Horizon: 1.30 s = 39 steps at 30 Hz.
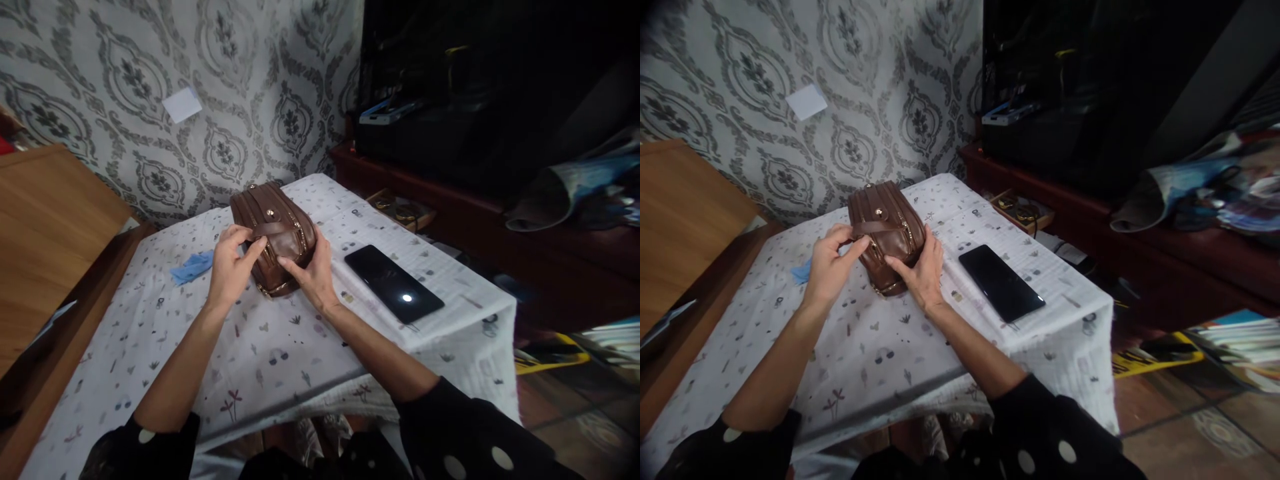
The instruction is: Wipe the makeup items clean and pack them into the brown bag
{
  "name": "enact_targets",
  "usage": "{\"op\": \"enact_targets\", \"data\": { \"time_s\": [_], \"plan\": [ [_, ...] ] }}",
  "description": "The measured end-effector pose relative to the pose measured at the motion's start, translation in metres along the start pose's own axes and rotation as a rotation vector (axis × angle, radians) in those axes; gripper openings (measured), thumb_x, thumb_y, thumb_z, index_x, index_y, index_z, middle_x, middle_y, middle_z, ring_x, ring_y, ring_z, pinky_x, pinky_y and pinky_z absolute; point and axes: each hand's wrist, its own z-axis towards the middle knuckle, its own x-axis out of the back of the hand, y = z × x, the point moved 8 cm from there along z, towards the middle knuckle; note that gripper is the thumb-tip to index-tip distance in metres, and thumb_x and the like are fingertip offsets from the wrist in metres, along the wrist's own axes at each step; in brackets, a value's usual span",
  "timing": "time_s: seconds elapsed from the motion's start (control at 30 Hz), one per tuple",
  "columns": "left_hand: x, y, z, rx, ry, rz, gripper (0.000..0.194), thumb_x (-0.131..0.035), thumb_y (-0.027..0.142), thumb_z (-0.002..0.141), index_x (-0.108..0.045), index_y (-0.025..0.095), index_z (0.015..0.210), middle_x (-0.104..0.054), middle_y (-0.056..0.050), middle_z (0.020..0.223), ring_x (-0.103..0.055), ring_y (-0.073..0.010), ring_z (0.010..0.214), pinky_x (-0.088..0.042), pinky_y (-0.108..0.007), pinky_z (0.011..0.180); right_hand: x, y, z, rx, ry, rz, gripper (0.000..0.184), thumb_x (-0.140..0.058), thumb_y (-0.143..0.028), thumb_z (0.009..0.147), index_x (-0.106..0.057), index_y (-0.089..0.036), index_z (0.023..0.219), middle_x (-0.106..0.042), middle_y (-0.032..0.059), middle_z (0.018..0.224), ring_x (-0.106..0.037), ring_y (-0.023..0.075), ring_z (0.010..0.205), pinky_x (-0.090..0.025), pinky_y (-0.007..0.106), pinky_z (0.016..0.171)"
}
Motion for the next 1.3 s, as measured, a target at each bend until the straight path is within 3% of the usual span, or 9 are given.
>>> {"op": "enact_targets", "data": {
  "time_s": [0.3,0.53,0.67,0.8,0.93,1.1,1.3],
  "plan": [
    [-0.001,-0.001,0.0,0.004,-0.027,0.005,0.014,-0.063,0.034,0.083,-0.066,0.021,0.077,-0.061,-0.002,0.084,-0.058,-0.0226,0.093,-0.044,-0.037,0.088,0.001,-0.002,0.003,0.021,0.04,-0.075,0.108,-0.069,-0.08,0.068,-0.035,-0.016,0.148,-0.052,0.0203,0.135,-0.047,0.0389,0.128,-0.041,0.059,0.106],
    [-0.003,0.005,-0.005,-0.046,-0.045,0.143,0.018,-0.063,0.035,0.085,-0.062,0.022,0.072,-0.062,-0.004,0.091,-0.057,-0.0241,0.1,-0.046,-0.037,0.091,0.001,-0.008,0.002,0.01,0.072,-0.081,0.098,-0.068,-0.073,0.074,-0.034,-0.017,0.147,-0.051,0.0196,0.136,-0.047,0.0383,0.128,-0.042,0.059,0.105],
    [-0.005,0.014,-0.006,-0.112,-0.083,0.239,0.015,-0.06,0.033,0.088,-0.06,0.022,0.077,-0.061,-0.004,0.089,-0.056,-0.025,0.097,-0.047,-0.039,0.089,0.002,-0.007,0.001,-0.003,0.022,-0.073,0.105,-0.069,-0.075,0.072,-0.031,-0.016,0.15,-0.049,0.0205,0.138,-0.045,0.0395,0.131,-0.041,0.06,0.106],
    [-0.012,0.032,-0.001,-0.171,-0.068,0.43,0.009,-0.056,0.026,0.089,-0.061,0.021,0.094,-0.062,-0.006,0.092,-0.055,-0.0282,0.098,-0.046,-0.044,0.089,0.002,-0.006,0.0,0.0,-0.053,-0.035,0.107,-0.064,-0.077,0.076,-0.026,-0.014,0.154,-0.047,0.021,0.14,-0.043,0.0383,0.134,-0.037,0.059,0.111],
    [-0.034,0.052,0.01,-0.25,-0.112,0.495,0.03,-0.063,0.019,0.086,-0.065,0.022,0.115,-0.064,-0.008,0.108,-0.052,-0.0298,0.111,-0.044,-0.045,0.096,0.002,-0.004,-0.001,-0.02,-0.083,0.003,0.091,-0.052,-0.071,0.088,-0.025,-0.015,0.155,-0.047,0.02,0.141,-0.042,0.0353,0.135,-0.035,0.058,0.113],
    [-0.054,0.055,0.026,-0.26,-0.131,0.504,0.004,-0.069,0.024,0.085,-0.07,0.02,0.084,-0.065,-0.007,0.095,-0.053,-0.0298,0.107,-0.044,-0.045,0.094,0.002,-0.005,0.0,-0.002,-0.076,0.008,0.082,-0.05,-0.064,0.092,-0.028,-0.016,0.155,-0.047,0.019,0.142,-0.042,0.0341,0.136,-0.035,0.056,0.114],
    [-0.051,0.041,0.033,-0.219,-0.05,0.355,0.011,-0.066,0.022,0.086,-0.065,0.021,0.075,-0.064,-0.004,0.088,-0.055,-0.0259,0.101,-0.045,-0.041,0.092,0.002,-0.004,-0.001,0.014,-0.036,-0.032,0.077,-0.05,-0.06,0.094,-0.027,-0.019,0.155,-0.05,0.0174,0.14,-0.045,0.0338,0.133,-0.037,0.057,0.112]
  ]
}}
